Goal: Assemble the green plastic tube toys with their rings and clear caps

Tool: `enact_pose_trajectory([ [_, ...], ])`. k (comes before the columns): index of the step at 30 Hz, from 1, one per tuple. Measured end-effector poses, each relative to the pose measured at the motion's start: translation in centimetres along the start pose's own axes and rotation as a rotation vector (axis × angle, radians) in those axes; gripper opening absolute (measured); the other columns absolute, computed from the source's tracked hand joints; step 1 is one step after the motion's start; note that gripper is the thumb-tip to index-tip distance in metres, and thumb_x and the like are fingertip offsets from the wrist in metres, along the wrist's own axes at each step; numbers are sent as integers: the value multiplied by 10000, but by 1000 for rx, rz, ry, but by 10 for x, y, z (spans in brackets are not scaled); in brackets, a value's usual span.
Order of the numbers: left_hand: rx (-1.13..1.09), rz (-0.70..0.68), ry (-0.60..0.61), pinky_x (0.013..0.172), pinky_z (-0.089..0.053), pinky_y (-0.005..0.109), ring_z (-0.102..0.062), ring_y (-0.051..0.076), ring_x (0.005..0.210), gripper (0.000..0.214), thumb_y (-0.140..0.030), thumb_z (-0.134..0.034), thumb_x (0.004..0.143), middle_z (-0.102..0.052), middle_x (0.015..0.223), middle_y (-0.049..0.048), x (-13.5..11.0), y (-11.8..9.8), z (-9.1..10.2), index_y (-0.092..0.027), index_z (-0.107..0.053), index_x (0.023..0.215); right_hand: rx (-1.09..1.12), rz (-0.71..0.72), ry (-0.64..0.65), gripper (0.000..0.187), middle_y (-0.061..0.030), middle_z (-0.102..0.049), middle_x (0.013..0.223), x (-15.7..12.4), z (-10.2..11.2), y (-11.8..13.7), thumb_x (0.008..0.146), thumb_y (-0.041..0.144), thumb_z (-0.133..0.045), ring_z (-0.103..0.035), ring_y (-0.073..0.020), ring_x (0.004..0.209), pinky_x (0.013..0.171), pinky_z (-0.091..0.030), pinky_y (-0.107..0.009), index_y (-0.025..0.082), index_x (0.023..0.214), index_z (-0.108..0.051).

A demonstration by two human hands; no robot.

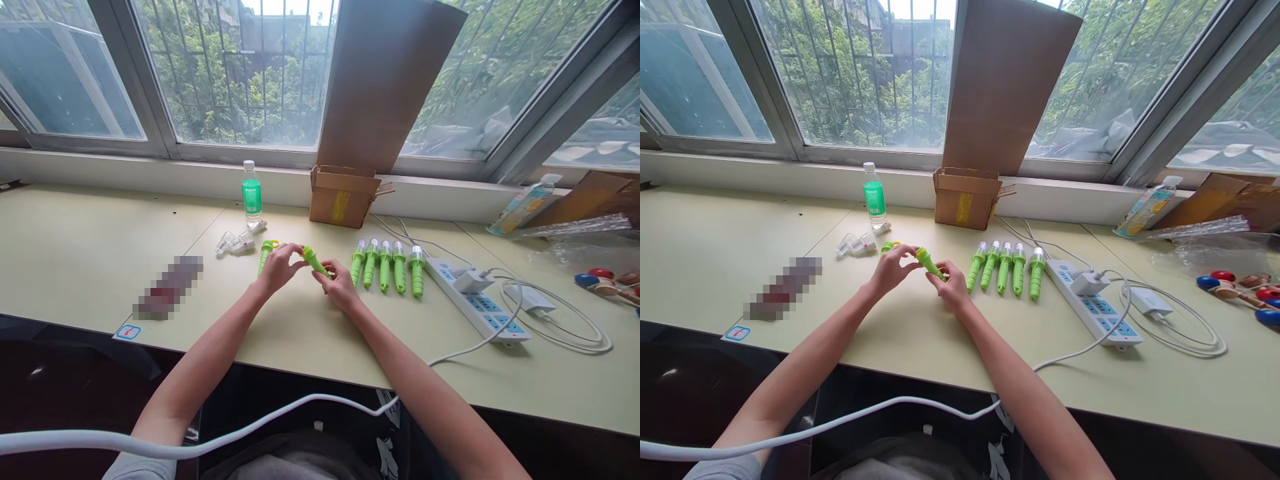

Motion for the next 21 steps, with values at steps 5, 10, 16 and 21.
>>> enact_pose_trajectory([
  [5,-26,-26,51,839,-514,365,-593,180,1010,311,-218,-677,762,-641,1078,38,1,-4,-6,-216,-494,1014,144,-63,95,345,6,-575,634,0,-7,-5,729,502,-619,-464,-91,423,369,-330,-224,179,844,-582],
  [10,-35,-1,83,843,-516,375,-592,178,1009,260,-168,-649,775,-639,1086,35,1,-2,-9,-212,-496,981,221,-119,137,325,6,-592,596,0,-10,-11,728,484,-621,-468,-91,411,366,-326,-220,173,822,-601],
  [16,-57,-19,73,836,-522,373,-607,171,994,191,-184,-644,785,-650,1104,28,1,-3,-8,-208,-515,924,295,-152,178,310,5,-604,576,0,-12,-11,730,466,-624,-460,-89,382,358,-315,-223,172,826,-614],
  [21,-51,-27,72,831,-523,380,-615,174,994,162,-227,-647,791,-659,1093,32,2,-4,-7,-206,-536,907,316,-190,212,319,-7,-615,549,-1,-14,-13,739,479,-597,-449,-95,355,341,-300,-228,167,810,-606],
])
Point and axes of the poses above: each hand's wrist, its own x-axis towards the middle knuckle, its own z-axis out of the back of the hand, y = z × x, the point moved 9 cm from there along x, towards the middle knuckle
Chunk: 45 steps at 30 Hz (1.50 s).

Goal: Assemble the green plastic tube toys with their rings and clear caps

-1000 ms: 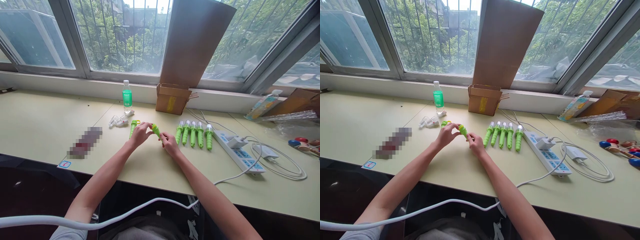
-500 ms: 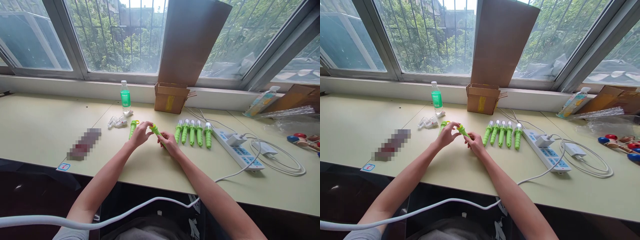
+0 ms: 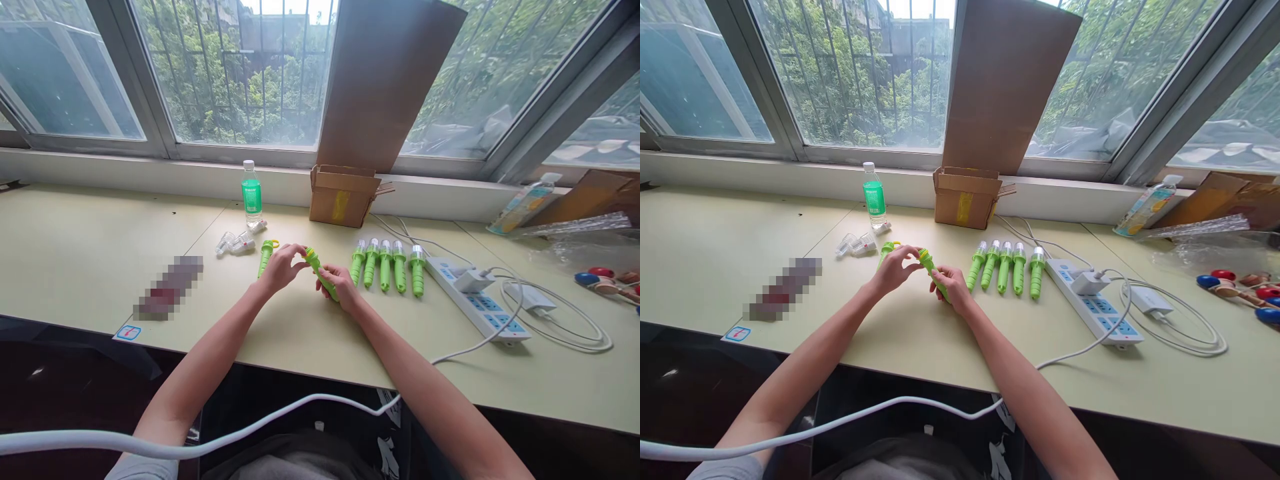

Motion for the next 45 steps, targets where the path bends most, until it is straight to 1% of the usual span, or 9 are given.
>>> enact_pose_trajectory([
  [8,-15,-28,-29,802,-534,368,-624,174,969,158,-277,-649,795,-664,1078,47,-1,0,1,-196,-540,876,-15,-14,27,351,-9,-622,544,-2,-4,3,734,499,-602,-429,-88,331,321,-286,-217,163,832,-571],
  [12,-38,-40,-55,755,-548,348,-631,171,933,173,-281,-646,796,-669,1042,50,-1,0,2,-196,-550,911,-7,8,33,389,13,-633,561,-2,-7,5,687,463,-684,-422,-81,332,321,-286,-201,189,905,-516],
  [18,-97,-49,-51,713,-559,320,-619,175,949,255,-265,-665,773,-656,1023,50,0,-2,1,-202,-547,989,16,14,17,369,0,-640,616,-1,-6,6,706,483,-665,-474,-99,360,326,-317,-214,190,892,-541],
  [21,-93,-43,-40,726,-560,326,-616,174,955,286,-238,-674,761,-646,1043,53,0,0,0,-205,-541,1011,-12,30,9,341,-8,-624,647,-3,-4,10,718,498,-646,-506,-102,405,352,-348,-223,178,820,-594],
  [26,-95,-28,-37,721,-560,322,-619,169,949,191,-242,-654,777,-656,1029,45,0,2,0,-200,-557,936,-52,29,42,360,-8,-581,599,-4,-6,13,753,522,-598,-506,-97,451,397,-367,-221,166,708,-627],
  [32,-89,12,-12,731,-557,337,-625,169,932,152,-267,-651,784,-662,1048,44,-1,4,-2,-196,-560,883,-21,-25,45,372,-10,-597,598,-2,-4,4,753,526,-582,-466,-91,383,342,-321,-225,159,785,-626],
  [36,-99,3,-11,734,-560,343,-620,176,945,152,-288,-646,788,-659,1050,58,-1,3,-3,-192,-561,869,-33,-12,27,363,0,-589,561,-2,-4,4,742,510,-594,-445,-88,353,327,-316,-224,155,815,-614],
  [42,-132,-16,-20,728,-567,336,-609,178,967,219,-309,-639,794,-649,1011,54,-1,-1,-1,-198,-557,965,-23,-28,4,396,10,-608,553,-3,-4,6,695,507,-650,-437,-90,345,325,-304,-212,178,901,-568],
  [45,-131,-26,5,729,-567,328,-604,178,974,311,-299,-679,758,-635,1033,55,-1,-3,-3,-203,-533,1015,6,-49,14,395,0,-616,568,-3,-5,5,712,523,-629,-443,-92,351,328,-303,-211,177,891,-562],
])
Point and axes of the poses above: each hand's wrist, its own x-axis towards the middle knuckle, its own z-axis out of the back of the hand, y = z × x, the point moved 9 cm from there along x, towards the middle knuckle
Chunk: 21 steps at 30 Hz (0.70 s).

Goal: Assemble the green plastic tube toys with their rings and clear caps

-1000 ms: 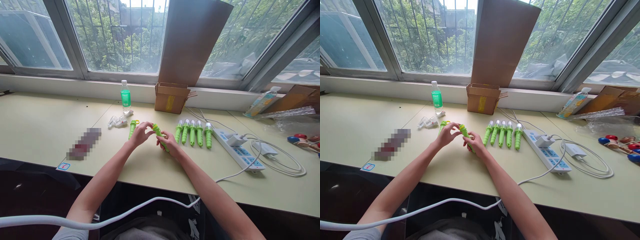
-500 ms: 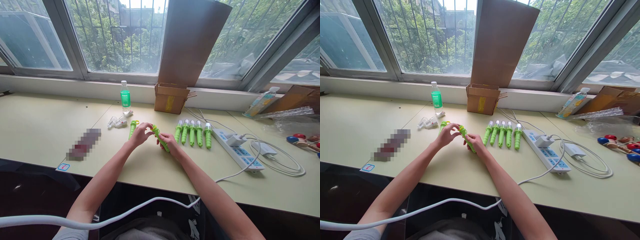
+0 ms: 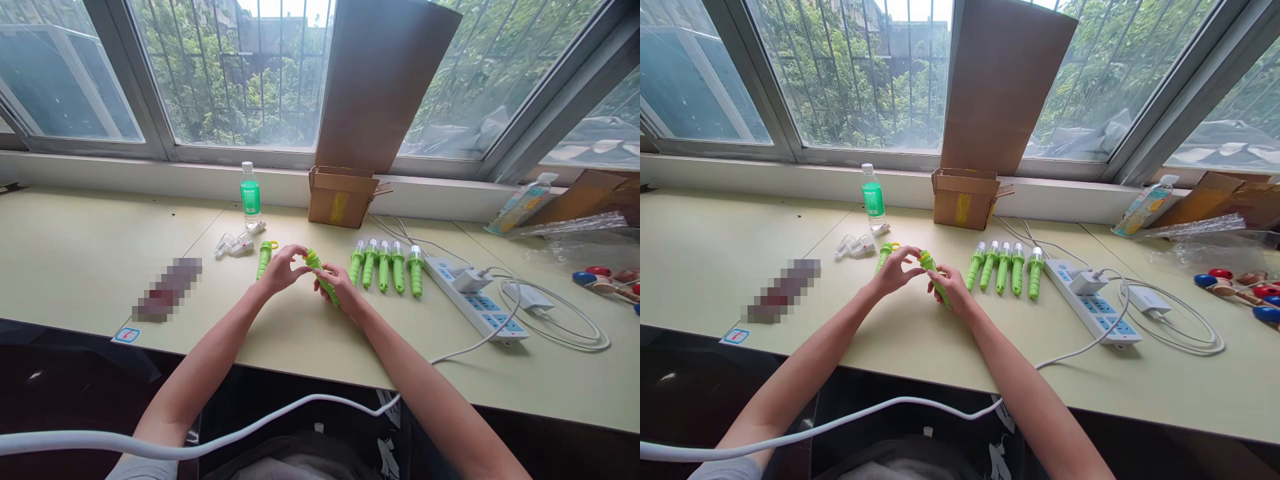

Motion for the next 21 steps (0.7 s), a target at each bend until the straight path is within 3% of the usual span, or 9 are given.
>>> enact_pose_trajectory([
  [3,20,-11,18,731,-564,320,-600,181,979,410,-253,-731,703,-627,1046,56,0,1,-3,-204,-509,1045,20,-5,30,387,-13,-617,585,0,-2,0,739,539,-597,-454,-93,361,332,-312,-219,169,852,-584],
  [8,65,-15,-39,743,-550,323,-607,172,954,233,-180,-663,759,-649,1008,42,0,5,1,-198,-534,952,22,-6,31,400,-22,-623,625,-2,-2,1,737,550,-593,-465,-93,378,340,-332,-232,163,836,-613],
  [15,164,-41,-53,816,-516,360,-626,175,928,179,-159,-676,747,-670,1024,33,-2,1,5,-199,-558,875,-148,50,49,407,11,-555,602,1,-4,3,779,587,-521,-484,-94,398,363,-359,-228,184,762,-575],
  [17,178,-43,-56,824,-508,365,-628,177,932,171,-160,-672,754,-672,1017,34,-2,-2,5,-200,-564,880,-196,81,7,386,30,-527,595,3,-2,1,783,580,-518,-448,-83,372,342,-337,-224,197,806,-561],
  [21,182,-49,-64,846,-498,379,-624,179,955,125,-175,-640,790,-665,1054,39,-2,-8,6,-204,-574,892,-270,120,-112,384,41,-557,682,3,7,-1,679,496,-678,-418,-67,357,334,-353,-230,224,902,-525],
])
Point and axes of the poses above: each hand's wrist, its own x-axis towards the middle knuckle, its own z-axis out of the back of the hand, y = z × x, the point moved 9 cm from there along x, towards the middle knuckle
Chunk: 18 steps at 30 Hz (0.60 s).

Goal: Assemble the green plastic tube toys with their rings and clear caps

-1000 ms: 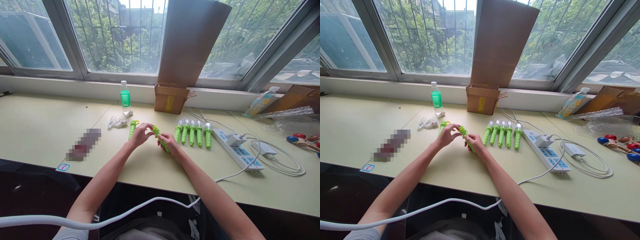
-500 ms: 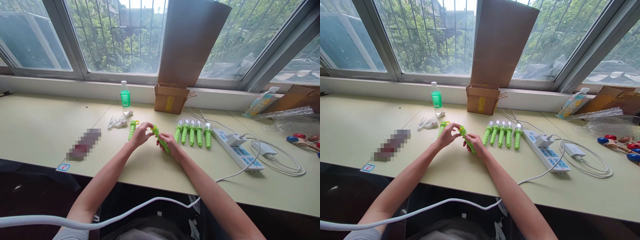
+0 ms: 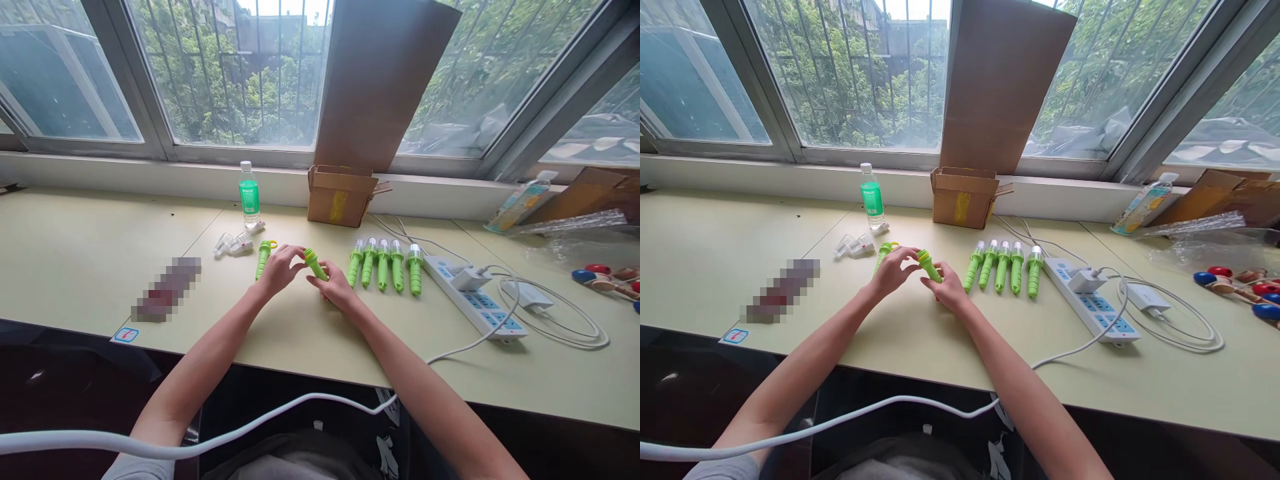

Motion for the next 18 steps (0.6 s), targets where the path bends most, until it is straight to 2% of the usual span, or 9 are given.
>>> enact_pose_trajectory([
  [4,-28,-6,-7,811,-515,371,-616,179,957,142,-192,-655,775,-658,1050,39,2,-1,1,-207,-567,885,-11,55,-82,365,13,-579,749,-1,7,5,661,486,-694,-451,-78,416,349,-367,-233,213,837,-527],
  [10,-3,-3,20,783,-527,362,-596,179,949,239,-181,-689,738,-640,1029,38,2,5,-3,-207,-541,923,-56,122,-16,350,0,-564,691,-1,1,14,760,528,-581,-478,-103,478,451,-413,-255,198,870,-618],
  [18,13,13,32,780,-518,362,-603,182,931,155,-223,-668,768,-657,999,38,1,6,-5,-203,-552,870,-134,92,6,409,41,-455,457,-2,3,12,808,549,-511,-409,-89,377,439,-342,-245,193,607,-538],
])
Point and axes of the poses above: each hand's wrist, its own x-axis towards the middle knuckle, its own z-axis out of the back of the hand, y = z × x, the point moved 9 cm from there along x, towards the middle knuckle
